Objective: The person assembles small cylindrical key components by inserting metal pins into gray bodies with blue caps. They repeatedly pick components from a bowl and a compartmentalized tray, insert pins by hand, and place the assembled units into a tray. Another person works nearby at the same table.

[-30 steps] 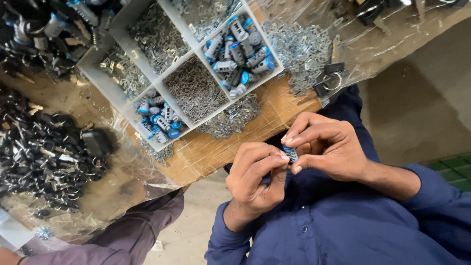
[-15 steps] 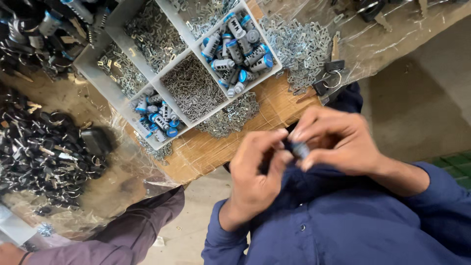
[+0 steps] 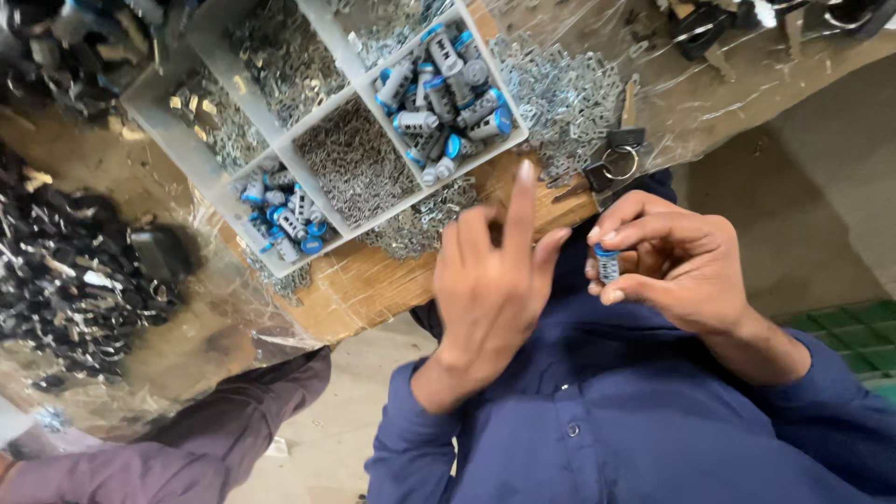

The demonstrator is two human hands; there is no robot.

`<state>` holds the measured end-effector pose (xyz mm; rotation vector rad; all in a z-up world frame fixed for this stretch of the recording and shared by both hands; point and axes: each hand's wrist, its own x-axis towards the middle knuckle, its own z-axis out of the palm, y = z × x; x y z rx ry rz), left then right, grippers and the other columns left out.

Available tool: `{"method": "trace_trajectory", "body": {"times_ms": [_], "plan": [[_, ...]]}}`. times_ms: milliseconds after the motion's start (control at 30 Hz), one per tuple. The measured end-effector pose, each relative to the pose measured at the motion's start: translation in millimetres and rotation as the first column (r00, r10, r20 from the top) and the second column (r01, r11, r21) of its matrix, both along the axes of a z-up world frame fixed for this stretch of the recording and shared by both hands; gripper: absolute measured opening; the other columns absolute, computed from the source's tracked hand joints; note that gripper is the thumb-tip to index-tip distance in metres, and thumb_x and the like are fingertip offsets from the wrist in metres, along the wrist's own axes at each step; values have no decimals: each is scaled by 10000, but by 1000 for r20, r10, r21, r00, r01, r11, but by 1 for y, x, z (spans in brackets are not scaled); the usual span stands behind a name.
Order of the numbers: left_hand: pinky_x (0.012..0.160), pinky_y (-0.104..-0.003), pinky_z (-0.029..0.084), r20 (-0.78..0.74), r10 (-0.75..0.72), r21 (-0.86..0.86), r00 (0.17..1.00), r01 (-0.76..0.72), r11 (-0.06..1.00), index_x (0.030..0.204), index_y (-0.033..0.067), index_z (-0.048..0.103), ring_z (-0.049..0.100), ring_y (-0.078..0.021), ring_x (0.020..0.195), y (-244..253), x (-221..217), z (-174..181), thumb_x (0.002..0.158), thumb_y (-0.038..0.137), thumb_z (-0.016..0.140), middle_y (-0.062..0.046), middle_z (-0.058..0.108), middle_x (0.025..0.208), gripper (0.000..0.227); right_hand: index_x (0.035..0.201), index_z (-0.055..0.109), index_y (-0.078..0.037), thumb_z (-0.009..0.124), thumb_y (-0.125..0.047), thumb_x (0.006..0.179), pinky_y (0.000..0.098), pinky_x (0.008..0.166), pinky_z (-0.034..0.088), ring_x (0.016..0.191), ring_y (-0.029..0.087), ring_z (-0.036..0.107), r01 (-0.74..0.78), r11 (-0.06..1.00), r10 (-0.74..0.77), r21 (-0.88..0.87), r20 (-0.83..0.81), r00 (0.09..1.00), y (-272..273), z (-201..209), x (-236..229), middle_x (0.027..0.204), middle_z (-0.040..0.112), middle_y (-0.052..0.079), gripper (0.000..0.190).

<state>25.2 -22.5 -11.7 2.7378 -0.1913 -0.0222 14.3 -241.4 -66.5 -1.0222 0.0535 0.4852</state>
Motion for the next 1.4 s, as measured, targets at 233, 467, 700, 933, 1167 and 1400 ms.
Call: {"method": "trace_trajectory", "body": {"times_ms": [233, 467, 700, 933, 1167, 1400], "plan": [[900, -387, 530, 97, -135, -236, 986, 155, 959, 1191, 32, 675, 623, -302, 1036, 29, -20, -4, 923, 18, 761, -100, 676, 1163, 282, 1181, 685, 53, 762, 183, 817, 379, 819, 677, 989, 265, 730, -39, 997, 41, 61, -21, 999, 16, 6, -3, 1246, 611, 203, 394], [815, -344, 557, 46, 148, -633, 988, -86, 769, 1080, 38, 669, 677, -281, 931, 29, -46, 8, 838, -132, 716, -102, 672, 1044, 299, 1194, 692, 12, 785, 134, 830, 312, 900, 629, 1111, 218, 676, -126, 992, 126, 0, 46, 991, 47, -3, -5, 1249, 632, 173, 396], [857, -392, 546, 89, -65, -592, 994, 106, 799, 1117, 30, 672, 643, -310, 979, 51, -39, 14, 823, -87, 767, -101, 672, 1075, 331, 1196, 720, 15, 800, 113, 826, 241, 836, 596, 1058, 171, 664, -154, 980, 156, -123, 9, 988, 64, 5, -13, 1190, 651, 142, 391], [866, -364, 536, 93, 81, -611, 992, -7, 792, 1105, 39, 671, 637, -285, 1000, 64, -62, 9, 857, -87, 806, -87, 659, 1086, 309, 1171, 718, 10, 819, 80, 824, 244, 826, 607, 1053, 155, 666, -235, 969, 239, -81, 35, 970, 83, 1, -15, 1186, 653, 126, 369], [758, -319, 465, -226, -92, -847, 970, -149, 510, 1089, 93, 673, 548, -229, 868, 85, -74, 2, 861, -50, 763, -49, 586, 950, 284, 1131, 766, -4, 878, 31, 786, 224, 793, 602, 951, 155, 715, -420, 901, 430, -109, 88, 899, 78, 4, -14, 1110, 689, 99, 364], [743, -353, 482, 26, 182, -331, 983, -163, 929, 1189, 76, 719, 557, -207, 867, 63, -75, -3, 883, 129, 834, -31, 613, 985, 331, 1183, 723, 38, 821, 109, 803, 357, 814, 692, 949, 223, 733, -258, 966, 259, 19, -67, 964, 70, -1, -12, 1147, 640, 159, 399]]}}
